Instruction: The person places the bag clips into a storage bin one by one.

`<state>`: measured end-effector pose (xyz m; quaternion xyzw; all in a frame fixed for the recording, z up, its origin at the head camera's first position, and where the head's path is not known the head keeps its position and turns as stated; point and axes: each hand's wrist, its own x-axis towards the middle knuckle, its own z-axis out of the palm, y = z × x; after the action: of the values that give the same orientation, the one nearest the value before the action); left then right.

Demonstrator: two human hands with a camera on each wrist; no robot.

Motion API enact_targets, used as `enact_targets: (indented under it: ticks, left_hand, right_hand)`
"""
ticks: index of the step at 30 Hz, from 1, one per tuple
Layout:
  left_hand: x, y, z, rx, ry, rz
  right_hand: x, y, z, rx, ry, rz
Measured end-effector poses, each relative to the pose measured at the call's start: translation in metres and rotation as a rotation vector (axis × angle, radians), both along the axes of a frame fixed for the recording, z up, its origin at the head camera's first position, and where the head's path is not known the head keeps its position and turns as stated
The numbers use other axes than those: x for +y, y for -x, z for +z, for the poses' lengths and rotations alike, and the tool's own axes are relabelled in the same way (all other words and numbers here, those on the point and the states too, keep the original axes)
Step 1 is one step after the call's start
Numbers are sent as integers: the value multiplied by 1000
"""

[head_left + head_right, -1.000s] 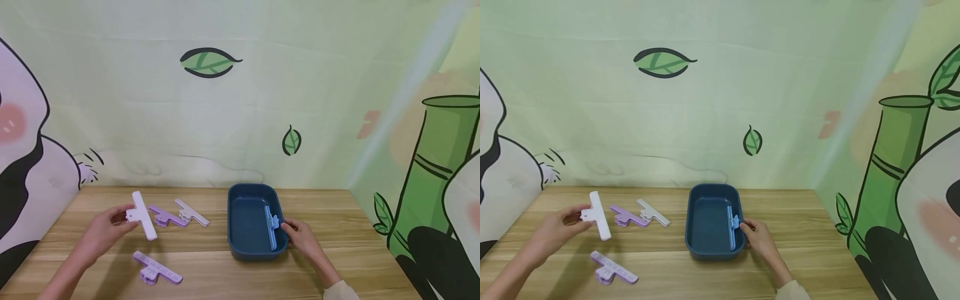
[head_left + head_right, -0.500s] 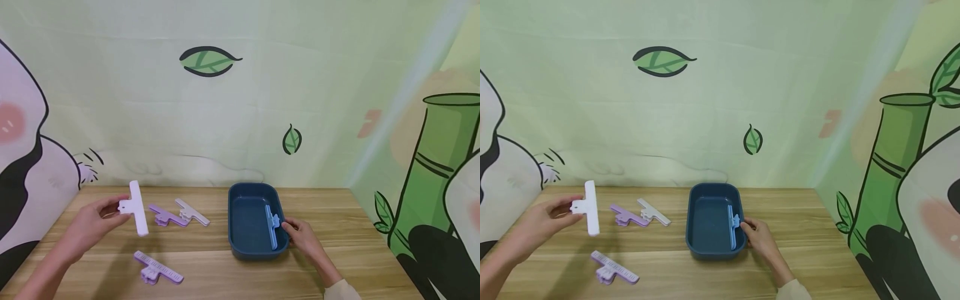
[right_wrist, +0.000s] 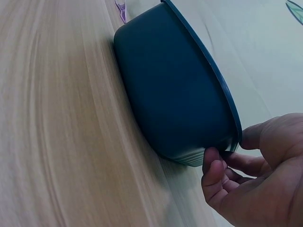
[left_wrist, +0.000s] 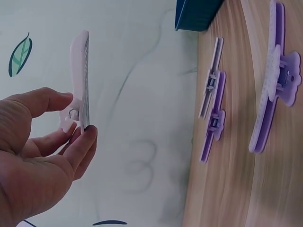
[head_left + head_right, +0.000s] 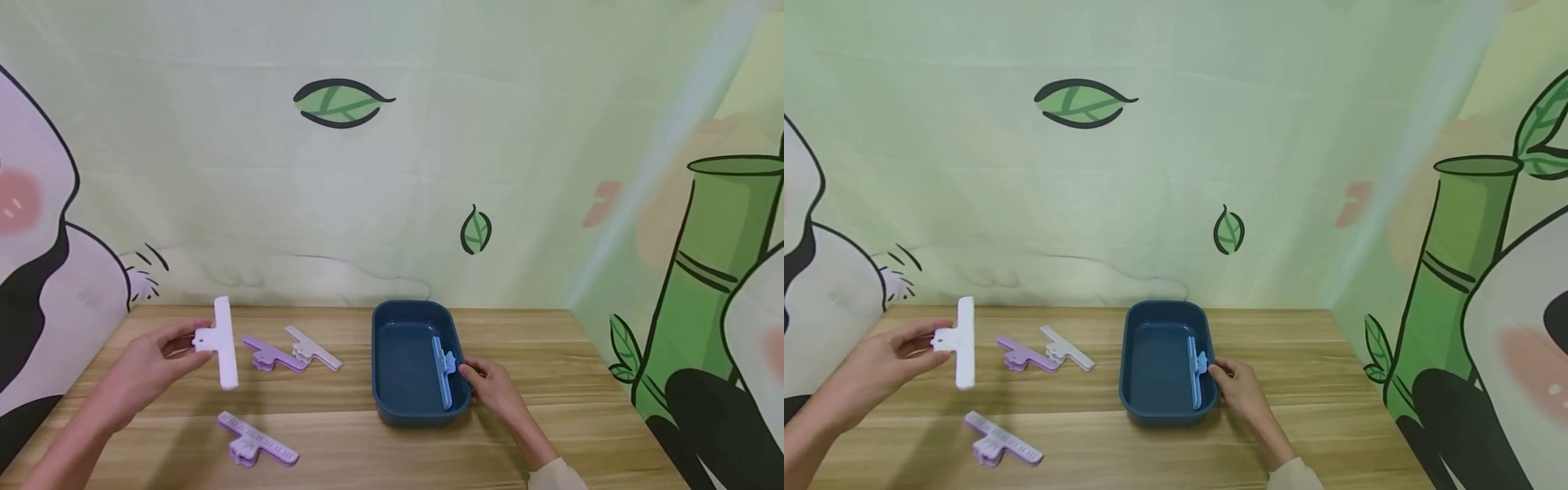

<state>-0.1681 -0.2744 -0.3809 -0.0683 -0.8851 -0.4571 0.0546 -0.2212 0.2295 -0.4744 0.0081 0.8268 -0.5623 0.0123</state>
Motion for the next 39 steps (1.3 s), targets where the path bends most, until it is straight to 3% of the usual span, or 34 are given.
enact_targets:
  ticks: [11,33,39]
  left_hand:
    - [15,5,2,-12,1,-34]
    - [59,16,7,-7,-81,-121]
    - [75,20,5,-36,-155,-165]
  right_hand:
    - [2,-1,-3,-17,-17,-12]
    - [0,0,-1,-17,-11,9]
    - [1,0,-1,-22,2,10]
